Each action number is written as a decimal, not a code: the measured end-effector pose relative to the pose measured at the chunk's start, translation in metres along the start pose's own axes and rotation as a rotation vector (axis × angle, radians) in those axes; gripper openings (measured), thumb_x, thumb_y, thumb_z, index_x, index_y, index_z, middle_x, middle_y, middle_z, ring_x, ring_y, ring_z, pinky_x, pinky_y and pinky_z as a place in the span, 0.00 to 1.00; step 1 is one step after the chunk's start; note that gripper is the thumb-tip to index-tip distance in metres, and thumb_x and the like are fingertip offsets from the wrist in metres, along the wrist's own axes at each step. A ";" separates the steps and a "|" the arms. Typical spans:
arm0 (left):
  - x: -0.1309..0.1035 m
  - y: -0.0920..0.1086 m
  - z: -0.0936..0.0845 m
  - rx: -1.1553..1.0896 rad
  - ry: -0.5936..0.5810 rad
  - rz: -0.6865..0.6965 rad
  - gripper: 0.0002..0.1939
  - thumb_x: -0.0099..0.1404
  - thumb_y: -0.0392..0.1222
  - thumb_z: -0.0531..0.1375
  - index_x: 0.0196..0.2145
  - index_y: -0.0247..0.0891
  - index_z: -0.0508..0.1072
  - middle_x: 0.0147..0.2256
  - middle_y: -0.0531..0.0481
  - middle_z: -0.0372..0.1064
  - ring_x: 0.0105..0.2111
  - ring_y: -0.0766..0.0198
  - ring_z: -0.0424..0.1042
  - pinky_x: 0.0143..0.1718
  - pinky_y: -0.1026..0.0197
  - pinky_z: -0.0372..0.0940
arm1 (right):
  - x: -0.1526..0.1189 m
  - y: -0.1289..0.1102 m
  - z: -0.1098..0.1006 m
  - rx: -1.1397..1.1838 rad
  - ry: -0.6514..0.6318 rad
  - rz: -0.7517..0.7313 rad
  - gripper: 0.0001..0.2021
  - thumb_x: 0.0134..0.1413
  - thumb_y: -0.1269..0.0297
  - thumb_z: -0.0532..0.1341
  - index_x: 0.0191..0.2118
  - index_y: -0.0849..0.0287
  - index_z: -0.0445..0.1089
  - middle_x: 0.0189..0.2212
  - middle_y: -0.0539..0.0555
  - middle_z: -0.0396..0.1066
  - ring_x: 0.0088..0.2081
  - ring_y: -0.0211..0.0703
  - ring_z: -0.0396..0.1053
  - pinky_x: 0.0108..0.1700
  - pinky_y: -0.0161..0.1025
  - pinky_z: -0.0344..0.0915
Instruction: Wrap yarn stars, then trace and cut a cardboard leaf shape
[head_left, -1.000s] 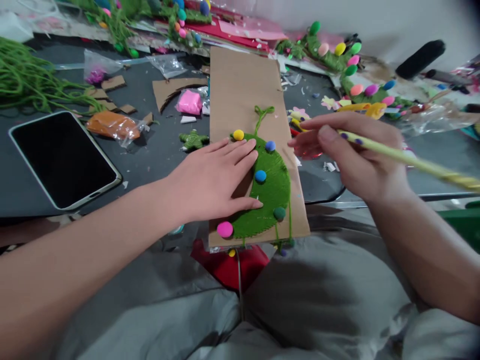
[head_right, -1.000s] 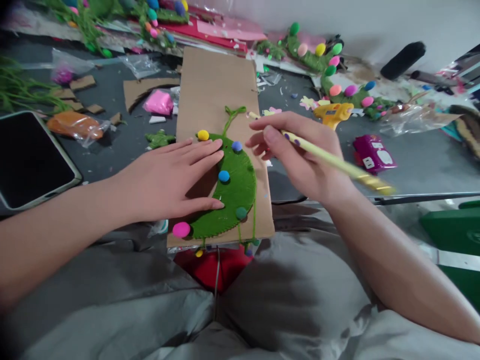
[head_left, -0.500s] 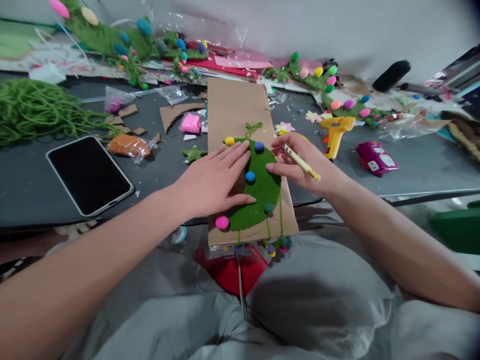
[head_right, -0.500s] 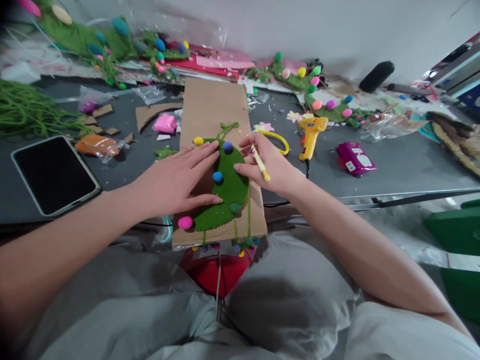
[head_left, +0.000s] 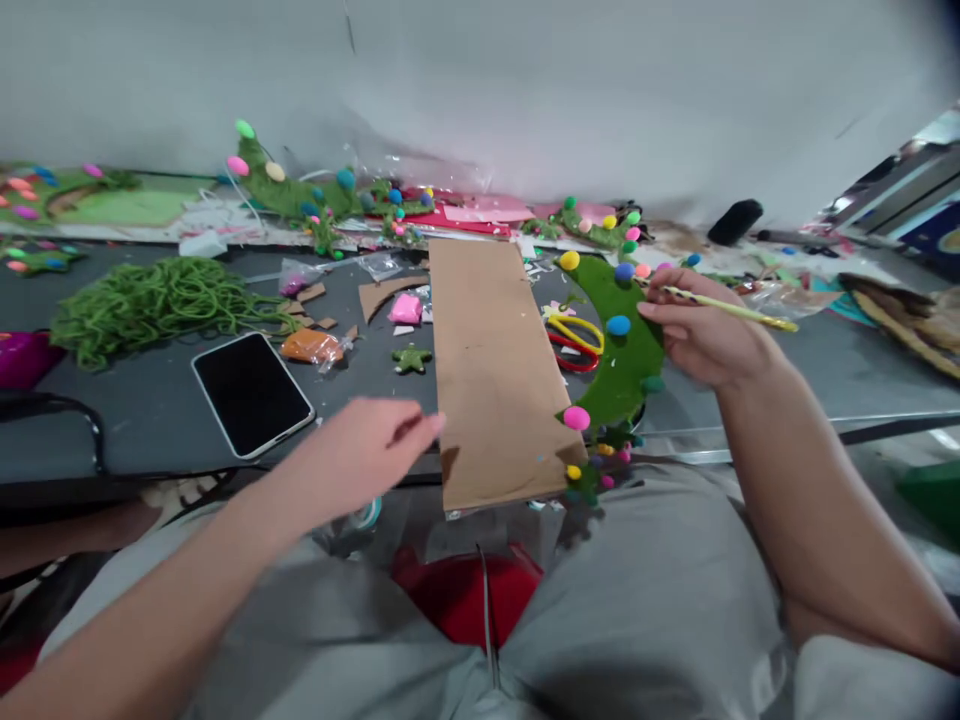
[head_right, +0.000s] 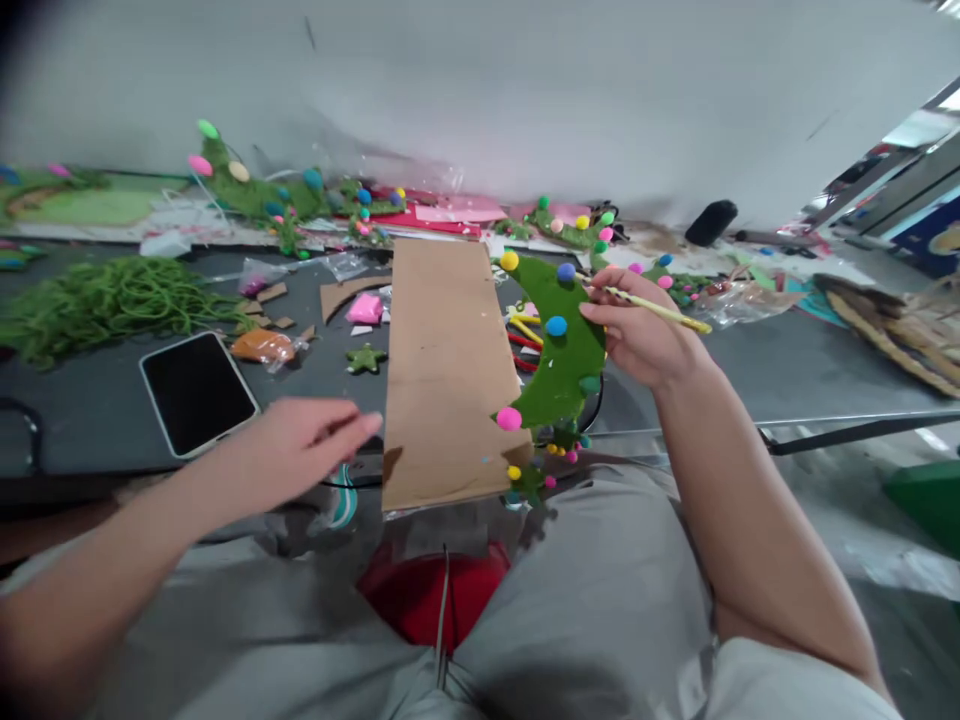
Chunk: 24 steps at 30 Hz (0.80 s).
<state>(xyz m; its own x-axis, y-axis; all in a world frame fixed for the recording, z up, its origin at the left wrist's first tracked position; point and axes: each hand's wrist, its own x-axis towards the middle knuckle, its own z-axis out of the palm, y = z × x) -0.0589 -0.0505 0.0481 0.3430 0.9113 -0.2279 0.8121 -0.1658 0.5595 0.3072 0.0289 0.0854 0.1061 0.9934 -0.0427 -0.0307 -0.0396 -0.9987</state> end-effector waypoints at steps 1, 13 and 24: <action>-0.004 -0.002 0.007 -0.026 -0.106 -0.042 0.28 0.73 0.63 0.49 0.25 0.41 0.68 0.21 0.52 0.67 0.21 0.62 0.65 0.23 0.59 0.51 | 0.000 -0.002 -0.003 0.008 0.007 -0.007 0.13 0.47 0.81 0.68 0.36 0.57 0.71 0.31 0.47 0.65 0.22 0.27 0.52 0.22 0.34 0.45; -0.013 -0.017 0.058 -0.605 -0.183 -0.202 0.26 0.64 0.67 0.59 0.36 0.38 0.71 0.28 0.47 0.74 0.30 0.56 0.76 0.28 0.61 0.63 | 0.081 -0.084 0.028 0.065 0.151 -0.144 0.13 0.58 0.83 0.60 0.40 0.56 0.63 0.27 0.46 0.67 0.27 0.32 0.65 0.31 0.35 0.60; -0.024 -0.004 0.068 -1.296 -0.108 -0.334 0.26 0.59 0.56 0.72 0.44 0.39 0.66 0.37 0.47 0.78 0.40 0.55 0.81 0.44 0.53 0.74 | 0.157 0.010 0.104 0.007 0.166 0.073 0.17 0.67 0.59 0.63 0.56 0.61 0.69 0.52 0.58 0.72 0.47 0.47 0.74 0.48 0.48 0.75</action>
<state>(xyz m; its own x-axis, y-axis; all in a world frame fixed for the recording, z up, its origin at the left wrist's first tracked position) -0.0389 -0.0976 -0.0026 0.3020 0.7936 -0.5281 -0.1447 0.5857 0.7975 0.2206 0.1959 0.0716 0.2655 0.9566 -0.1197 -0.0515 -0.1099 -0.9926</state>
